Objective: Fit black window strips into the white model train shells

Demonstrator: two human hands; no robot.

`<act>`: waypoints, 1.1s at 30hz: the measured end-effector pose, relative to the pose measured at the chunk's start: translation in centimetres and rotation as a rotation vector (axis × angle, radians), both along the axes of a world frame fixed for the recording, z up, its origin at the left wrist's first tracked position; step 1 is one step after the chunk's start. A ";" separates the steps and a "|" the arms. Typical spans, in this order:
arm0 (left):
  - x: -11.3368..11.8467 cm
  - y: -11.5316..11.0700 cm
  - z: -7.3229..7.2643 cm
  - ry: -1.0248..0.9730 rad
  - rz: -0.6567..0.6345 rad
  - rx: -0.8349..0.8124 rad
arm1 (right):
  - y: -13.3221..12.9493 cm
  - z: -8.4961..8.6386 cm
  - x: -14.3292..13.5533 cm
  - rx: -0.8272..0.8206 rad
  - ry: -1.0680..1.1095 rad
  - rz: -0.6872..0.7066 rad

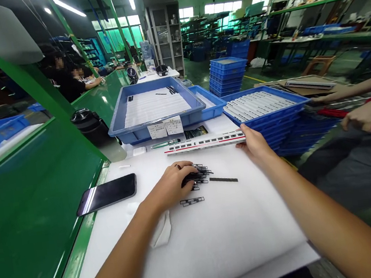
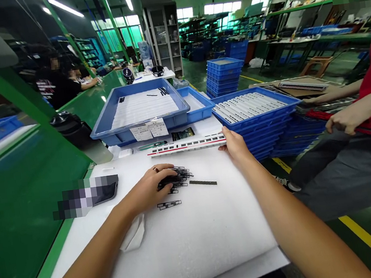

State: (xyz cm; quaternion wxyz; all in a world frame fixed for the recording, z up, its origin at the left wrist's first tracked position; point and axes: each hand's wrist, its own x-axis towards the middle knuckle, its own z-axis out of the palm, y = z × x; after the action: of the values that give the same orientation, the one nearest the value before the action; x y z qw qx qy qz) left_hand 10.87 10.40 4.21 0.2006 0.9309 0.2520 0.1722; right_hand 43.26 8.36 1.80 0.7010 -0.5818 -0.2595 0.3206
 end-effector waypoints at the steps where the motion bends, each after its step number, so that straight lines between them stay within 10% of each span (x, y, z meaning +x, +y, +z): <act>1: 0.2 -0.2 0.1 -0.007 -0.031 0.022 | 0.0 0.0 0.0 0.000 -0.004 0.001; 10: 3.3 -1.8 -0.2 0.081 -0.184 0.366 | 0.0 0.1 0.1 -0.007 -0.015 0.015; 23: 3.6 -1.7 -0.7 0.076 -0.160 0.377 | 0.4 -0.5 0.6 0.004 0.002 0.027; 33: 3.2 -2.1 0.1 -0.427 -0.098 -0.053 | 0.3 -0.4 0.5 0.008 0.000 0.029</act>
State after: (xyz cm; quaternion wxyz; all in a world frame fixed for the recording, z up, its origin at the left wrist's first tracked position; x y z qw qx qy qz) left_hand 14.04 8.32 4.30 0.2819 0.8788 0.1626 0.3490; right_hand 43.79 8.71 1.38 0.6985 -0.5751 -0.2691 0.3300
